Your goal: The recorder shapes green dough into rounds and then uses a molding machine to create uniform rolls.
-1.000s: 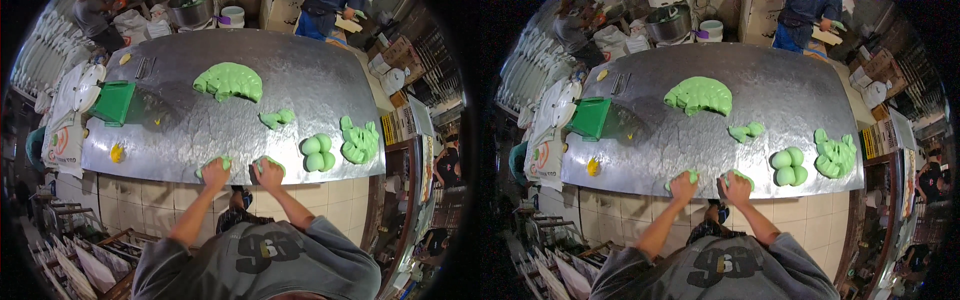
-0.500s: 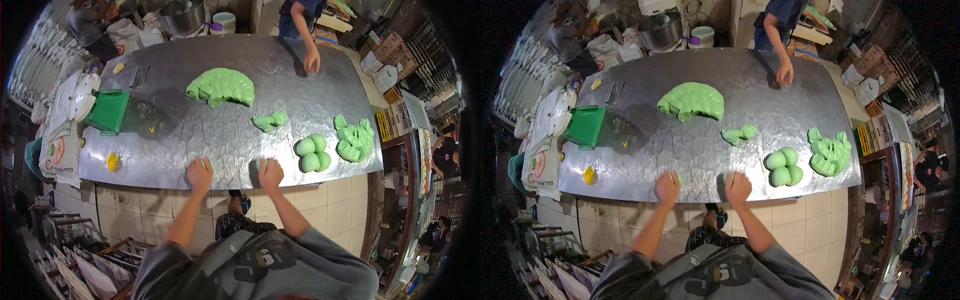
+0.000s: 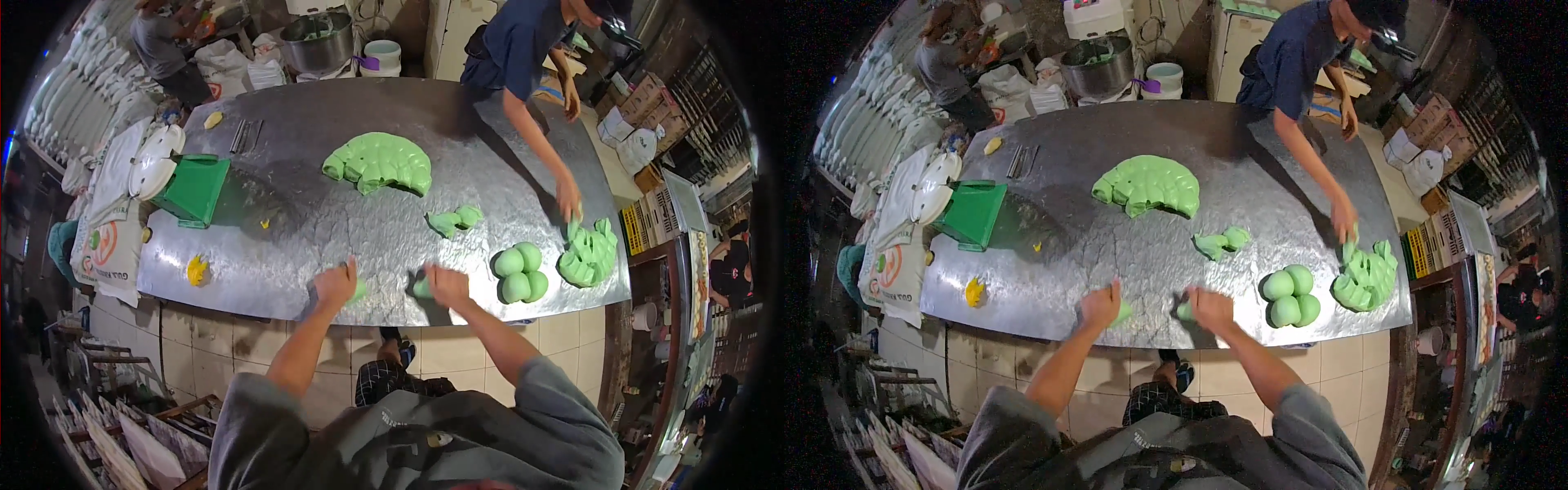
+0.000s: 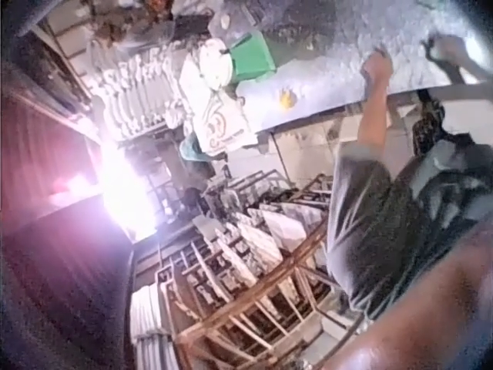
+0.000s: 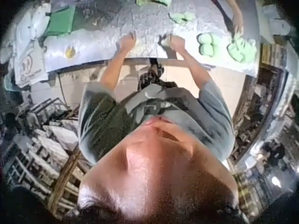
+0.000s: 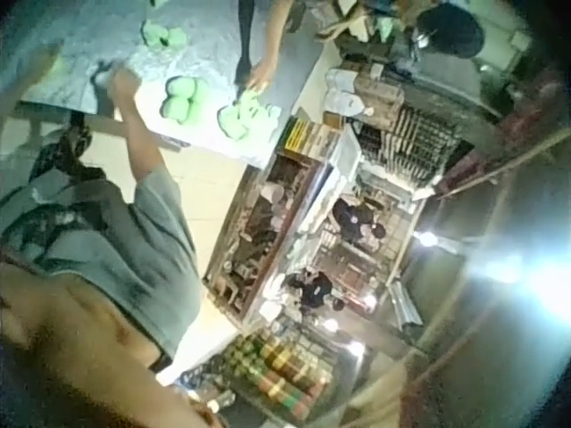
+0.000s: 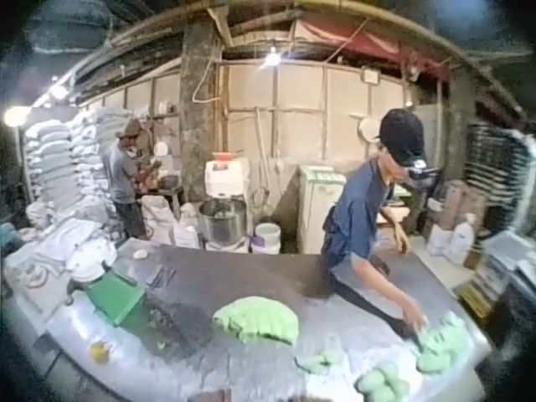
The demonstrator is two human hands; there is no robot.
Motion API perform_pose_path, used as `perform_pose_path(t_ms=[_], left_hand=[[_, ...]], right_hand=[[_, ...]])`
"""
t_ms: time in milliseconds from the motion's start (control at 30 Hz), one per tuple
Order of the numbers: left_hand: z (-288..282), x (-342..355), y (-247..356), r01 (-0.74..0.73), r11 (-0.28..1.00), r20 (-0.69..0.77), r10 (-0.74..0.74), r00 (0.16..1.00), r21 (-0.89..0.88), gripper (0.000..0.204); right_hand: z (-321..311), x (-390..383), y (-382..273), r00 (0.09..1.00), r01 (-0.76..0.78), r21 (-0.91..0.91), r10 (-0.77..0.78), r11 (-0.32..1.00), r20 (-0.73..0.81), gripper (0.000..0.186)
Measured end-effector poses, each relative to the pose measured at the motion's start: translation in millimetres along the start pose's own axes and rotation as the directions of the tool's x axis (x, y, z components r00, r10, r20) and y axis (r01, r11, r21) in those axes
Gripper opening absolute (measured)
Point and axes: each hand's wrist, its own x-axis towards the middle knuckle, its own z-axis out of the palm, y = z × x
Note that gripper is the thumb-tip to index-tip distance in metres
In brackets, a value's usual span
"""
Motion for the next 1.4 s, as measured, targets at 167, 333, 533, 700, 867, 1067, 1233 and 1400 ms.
perform_pose_path(t_ms=[167, 333, 533, 700, 867, 1067, 1233, 1400], left_hand=[[28, 14, -8, -0.200, 0.978, -0.477, 0.207, 0.854, 0.066, 0.049], [22, 19, -23, -0.280, 0.956, -0.322, 0.240, 0.916, -0.083, 0.043], [6, 7, -28, -0.640, 0.729, -0.528, 0.654, 0.542, 0.245, 0.035], [19, 87, -27, -0.379, 0.881, -0.656, 0.467, 0.593, 0.284, 0.028], [21, 140, -4, -0.272, 0.953, -0.753, 0.276, 0.597, 0.133, 0.036], [67, 25, -1, -0.294, 0.926, -0.724, 0.369, 0.583, 0.235, 0.051], [64, -34, -29, -0.232, 0.913, -0.587, 0.395, 0.707, 0.336, 0.057], [22, 55, -24, -0.258, 0.950, -0.767, 0.295, 0.569, 0.174, 0.059]], right_hand=[[19, 38, 1, 0.976, 0.168, -0.083, -0.154, 0.982, 0.155, 0.048], [-2, 56, -15, 0.990, 0.142, -0.124, -0.140, 0.982, 0.020, 0.041], [-11, 38, -20, 0.568, 0.664, -0.172, -0.641, 0.727, -0.516, 0.021], [44, 106, -7, 0.752, 0.407, -0.153, -0.426, 0.900, -0.504, 0.018], [49, 156, -24, 0.777, 0.328, -0.061, -0.306, 0.943, -0.550, 0.031], [45, 37, -20, 0.787, 0.347, -0.146, -0.373, 0.926, -0.492, 0.050], [22, -19, 15, 0.763, 0.458, -0.236, -0.516, 0.857, -0.389, 0.060], [25, 62, -7, 0.745, 0.346, -0.094, -0.334, 0.934, -0.578, 0.055]])
